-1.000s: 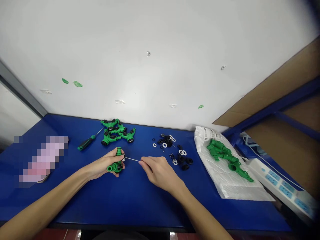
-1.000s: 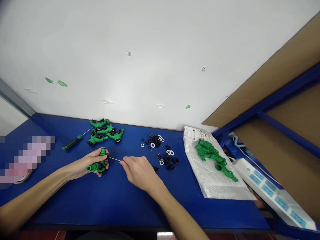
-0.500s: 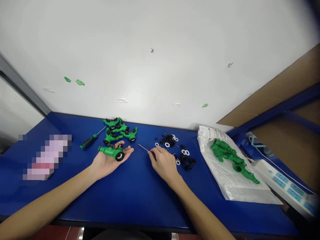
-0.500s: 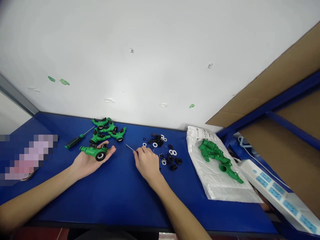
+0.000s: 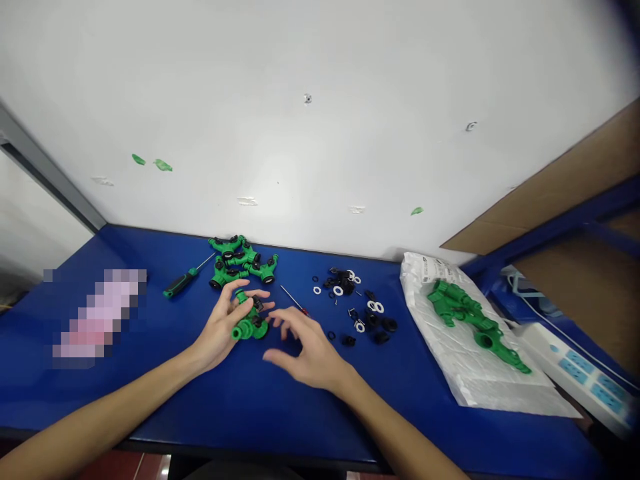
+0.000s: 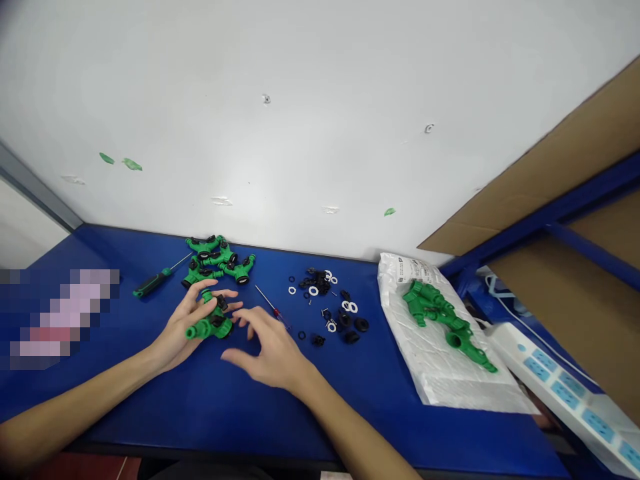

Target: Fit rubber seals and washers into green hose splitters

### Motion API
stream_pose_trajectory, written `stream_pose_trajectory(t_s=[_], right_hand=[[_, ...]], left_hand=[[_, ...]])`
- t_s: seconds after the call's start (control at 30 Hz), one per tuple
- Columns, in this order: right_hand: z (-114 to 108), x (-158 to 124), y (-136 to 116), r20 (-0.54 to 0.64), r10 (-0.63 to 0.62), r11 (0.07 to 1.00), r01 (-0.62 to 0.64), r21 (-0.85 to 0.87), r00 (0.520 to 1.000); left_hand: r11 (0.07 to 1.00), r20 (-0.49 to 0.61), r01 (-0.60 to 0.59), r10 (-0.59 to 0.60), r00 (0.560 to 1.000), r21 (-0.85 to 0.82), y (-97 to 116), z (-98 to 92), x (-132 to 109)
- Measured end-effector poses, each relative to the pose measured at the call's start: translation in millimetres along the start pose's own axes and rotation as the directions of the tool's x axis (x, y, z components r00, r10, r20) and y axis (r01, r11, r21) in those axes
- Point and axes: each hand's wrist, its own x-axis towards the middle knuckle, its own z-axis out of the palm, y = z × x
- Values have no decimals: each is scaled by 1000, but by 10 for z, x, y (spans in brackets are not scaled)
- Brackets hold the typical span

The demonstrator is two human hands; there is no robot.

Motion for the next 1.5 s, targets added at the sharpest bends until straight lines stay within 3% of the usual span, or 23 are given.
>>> stream_pose_trajectory(t_s=[0.07, 0.17, 0.3, 0.47, 0.6, 0.87, 0.93, 1.03, 1.17, 1.27, 1.37, 1.5], right_hand=[[102, -20, -45, -42, 4, 991, 1, 130, 999], [199, -15, -54, -116, 135, 955, -98, 282, 984], [186, 36, -27, -23, 261, 811, -206, 547, 965], [204, 71, 10, 47, 238, 715, -209, 667, 970], [259, 60, 42, 15, 262, 712, -204, 671, 965], [151, 32, 94, -243, 296, 903, -187, 388, 924], [128, 28, 108, -297, 271, 943, -191, 272, 916], [152, 35, 124, -334, 211, 978, -200, 68, 919], [296, 149, 110, -241, 108, 964, -161, -213, 965], [433, 353, 70, -133, 76, 925, -120, -362, 988], [551, 586, 19, -67, 77, 888, -99, -448, 995], [644, 760, -54, 0, 78, 866, -68, -496, 997]], left_hand=[[998, -4, -17, 17, 1000, 64, -55, 18, -17], [998, 26, -6, 4, 1000, 70, -89, 10, -18], [995, 76, -39, 32, 997, 88, -49, -30, 13], [982, 39, -120, 116, 992, 146, -26, -81, 56], [975, 37, -118, 113, 993, 188, -34, -102, 70], [929, 53, -132, 122, 991, 345, -62, -57, -26], [865, 55, -220, 220, 974, 451, -63, -63, -33], [714, 40, -370, 433, 901, 595, -37, -129, 9], [565, 13, -461, 623, 782, 684, 38, -273, 94], [472, 30, -475, 685, 728, 743, 91, -348, 139], [389, 74, -464, 699, 711, 796, 122, -381, 176], [274, 158, -433, 663, 732, 859, 127, -413, 221]])
